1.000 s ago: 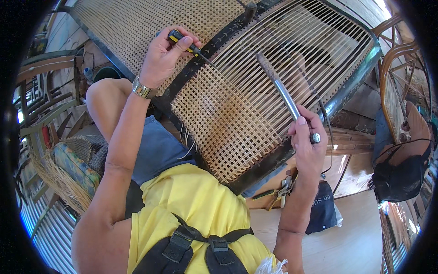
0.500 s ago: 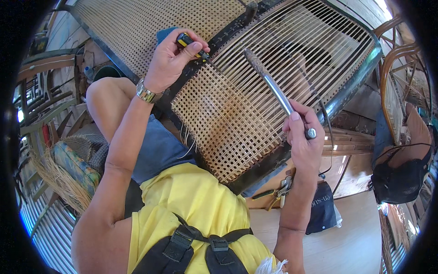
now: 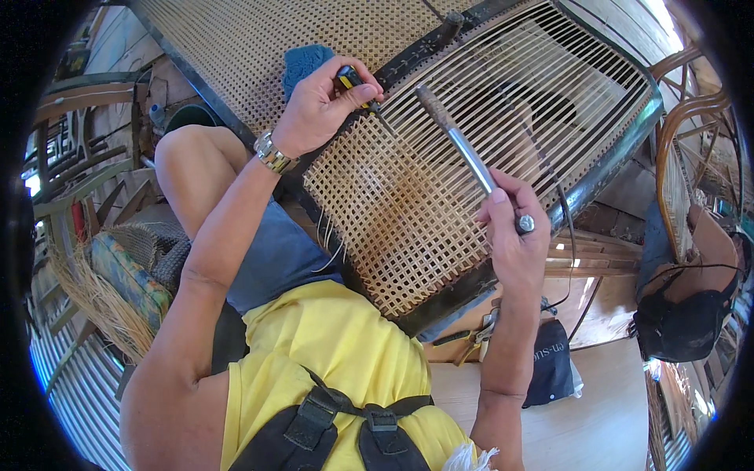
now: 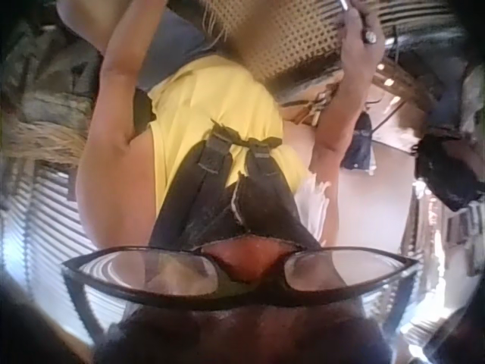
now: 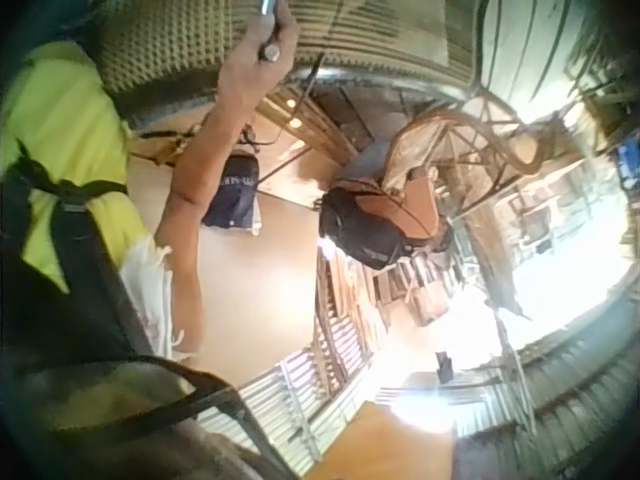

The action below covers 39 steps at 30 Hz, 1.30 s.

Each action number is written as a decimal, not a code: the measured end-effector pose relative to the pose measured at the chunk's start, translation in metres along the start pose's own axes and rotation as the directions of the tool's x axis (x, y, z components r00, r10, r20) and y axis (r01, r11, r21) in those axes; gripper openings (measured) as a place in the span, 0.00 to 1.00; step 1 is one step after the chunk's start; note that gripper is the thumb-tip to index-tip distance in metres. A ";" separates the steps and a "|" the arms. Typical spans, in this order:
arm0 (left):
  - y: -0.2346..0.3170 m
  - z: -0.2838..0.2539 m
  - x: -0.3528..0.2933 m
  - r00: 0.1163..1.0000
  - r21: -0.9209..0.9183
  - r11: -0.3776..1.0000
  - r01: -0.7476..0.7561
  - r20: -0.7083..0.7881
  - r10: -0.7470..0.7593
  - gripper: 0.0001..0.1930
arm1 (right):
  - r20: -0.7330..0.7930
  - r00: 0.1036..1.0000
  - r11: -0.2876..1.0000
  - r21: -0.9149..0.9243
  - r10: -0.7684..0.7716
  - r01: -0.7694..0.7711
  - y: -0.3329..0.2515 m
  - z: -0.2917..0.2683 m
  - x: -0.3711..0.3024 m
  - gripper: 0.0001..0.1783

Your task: Repairing and weaving the seat of a rattan chair using material strips and manual tools.

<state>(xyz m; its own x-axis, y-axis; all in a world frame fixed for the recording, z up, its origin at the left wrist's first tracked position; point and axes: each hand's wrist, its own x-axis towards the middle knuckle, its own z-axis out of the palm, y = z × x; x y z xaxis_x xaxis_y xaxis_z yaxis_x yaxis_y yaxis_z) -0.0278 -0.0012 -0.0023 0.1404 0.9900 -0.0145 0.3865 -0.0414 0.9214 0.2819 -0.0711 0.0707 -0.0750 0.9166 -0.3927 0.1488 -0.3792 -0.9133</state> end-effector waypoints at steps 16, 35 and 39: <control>-0.014 -0.005 0.004 0.998 -0.160 0.987 0.036 -0.052 -0.045 0.10 | -0.029 0.999 1.000 -0.025 -0.014 0.014 0.005 -0.006 0.003 0.14; -0.002 0.000 0.003 0.997 0.128 0.989 0.074 -0.037 -0.069 0.10 | -0.021 1.000 1.000 0.010 -0.023 0.023 0.006 0.004 0.018 0.14; -0.009 -0.003 0.000 0.997 0.043 0.999 0.026 -0.072 -0.023 0.10 | 0.148 0.989 0.987 -0.161 0.012 0.012 0.002 0.019 0.014 0.13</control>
<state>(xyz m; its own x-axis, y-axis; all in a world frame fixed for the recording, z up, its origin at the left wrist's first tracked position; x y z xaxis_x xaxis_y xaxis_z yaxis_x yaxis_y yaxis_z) -0.0335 -0.0002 -0.0095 0.0655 0.9978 -0.0074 0.4287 -0.0215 0.9032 0.2629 -0.0616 0.0613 -0.2181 0.8831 -0.4154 0.3045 -0.3428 -0.8887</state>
